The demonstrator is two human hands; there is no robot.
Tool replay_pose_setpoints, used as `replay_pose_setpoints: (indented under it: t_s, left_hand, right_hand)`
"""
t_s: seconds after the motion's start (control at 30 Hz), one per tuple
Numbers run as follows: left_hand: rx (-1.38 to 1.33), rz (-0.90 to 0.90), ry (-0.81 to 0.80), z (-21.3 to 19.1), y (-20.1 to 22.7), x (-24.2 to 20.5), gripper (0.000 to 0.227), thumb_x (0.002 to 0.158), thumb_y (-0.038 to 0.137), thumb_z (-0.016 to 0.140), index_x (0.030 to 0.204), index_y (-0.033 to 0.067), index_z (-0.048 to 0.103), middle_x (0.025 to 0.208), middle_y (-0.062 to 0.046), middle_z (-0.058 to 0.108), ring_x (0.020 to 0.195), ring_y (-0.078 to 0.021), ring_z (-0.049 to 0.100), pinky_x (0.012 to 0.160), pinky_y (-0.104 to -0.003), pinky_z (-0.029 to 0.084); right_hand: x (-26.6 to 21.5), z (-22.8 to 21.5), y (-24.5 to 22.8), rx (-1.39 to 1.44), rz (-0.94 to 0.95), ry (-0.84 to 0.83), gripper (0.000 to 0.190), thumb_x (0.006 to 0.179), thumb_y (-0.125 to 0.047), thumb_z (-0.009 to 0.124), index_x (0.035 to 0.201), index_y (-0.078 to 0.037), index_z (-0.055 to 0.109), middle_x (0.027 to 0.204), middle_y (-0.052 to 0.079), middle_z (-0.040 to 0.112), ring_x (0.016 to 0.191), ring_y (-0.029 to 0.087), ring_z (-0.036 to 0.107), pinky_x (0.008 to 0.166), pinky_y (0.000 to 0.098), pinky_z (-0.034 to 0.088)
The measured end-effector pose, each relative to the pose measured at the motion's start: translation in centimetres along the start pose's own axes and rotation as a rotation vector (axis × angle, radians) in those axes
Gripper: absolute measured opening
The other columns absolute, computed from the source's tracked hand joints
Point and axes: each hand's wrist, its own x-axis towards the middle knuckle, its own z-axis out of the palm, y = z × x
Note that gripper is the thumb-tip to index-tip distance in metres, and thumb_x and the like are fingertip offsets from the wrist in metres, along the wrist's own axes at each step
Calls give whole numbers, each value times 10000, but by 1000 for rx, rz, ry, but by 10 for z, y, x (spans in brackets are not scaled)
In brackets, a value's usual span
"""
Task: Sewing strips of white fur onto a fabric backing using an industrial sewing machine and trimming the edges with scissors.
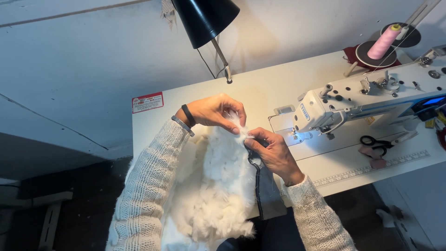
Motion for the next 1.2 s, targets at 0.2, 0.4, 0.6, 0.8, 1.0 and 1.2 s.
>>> replay_pose_setpoints:
  t_s: [0.2,0.4,0.6,0.8,1.0,1.2]
  left_hand:
    - [-100,-83,-14,-2,5,-2,330,792,281,950,1040,131,793,887,36,731,808,-47,657,737,-205,568]
    - [-45,-172,-15,-4,-8,3,340,784,311,948,1040,141,804,837,44,760,763,-37,645,690,-219,574]
    - [-5,-237,101,6,-22,15,299,788,285,924,1030,149,811,832,48,763,764,-71,667,748,-260,582]
    - [-13,-283,146,21,-39,28,177,829,252,851,974,157,813,815,2,771,756,-124,702,754,-285,573]
    - [-85,-233,148,34,-42,40,215,839,90,812,1051,70,840,845,3,767,718,-99,634,744,-229,527]
    - [96,-495,250,40,-29,48,237,773,426,843,884,217,843,750,-9,760,767,-201,732,773,-331,559]
  right_hand:
    - [7,-5,16,-2,21,-9,131,962,-223,795,971,-93,801,834,45,772,867,101,629,870,345,554]
    - [8,-9,30,-23,43,20,131,953,-228,804,999,-105,801,838,41,776,880,94,650,907,336,550]
    - [-6,-24,40,-36,22,203,197,1007,-246,732,1139,-104,767,1010,76,790,1028,122,631,983,394,524]
    - [-44,-50,17,-85,507,101,661,760,-116,910,1365,-82,646,1056,233,755,959,254,678,908,397,590]
    - [-53,-59,12,29,287,106,244,804,-11,818,1039,-34,759,823,98,789,682,173,712,689,297,599]
    - [-14,-23,-5,-101,92,259,373,720,-121,972,1037,-68,782,856,100,804,830,113,701,814,319,611]
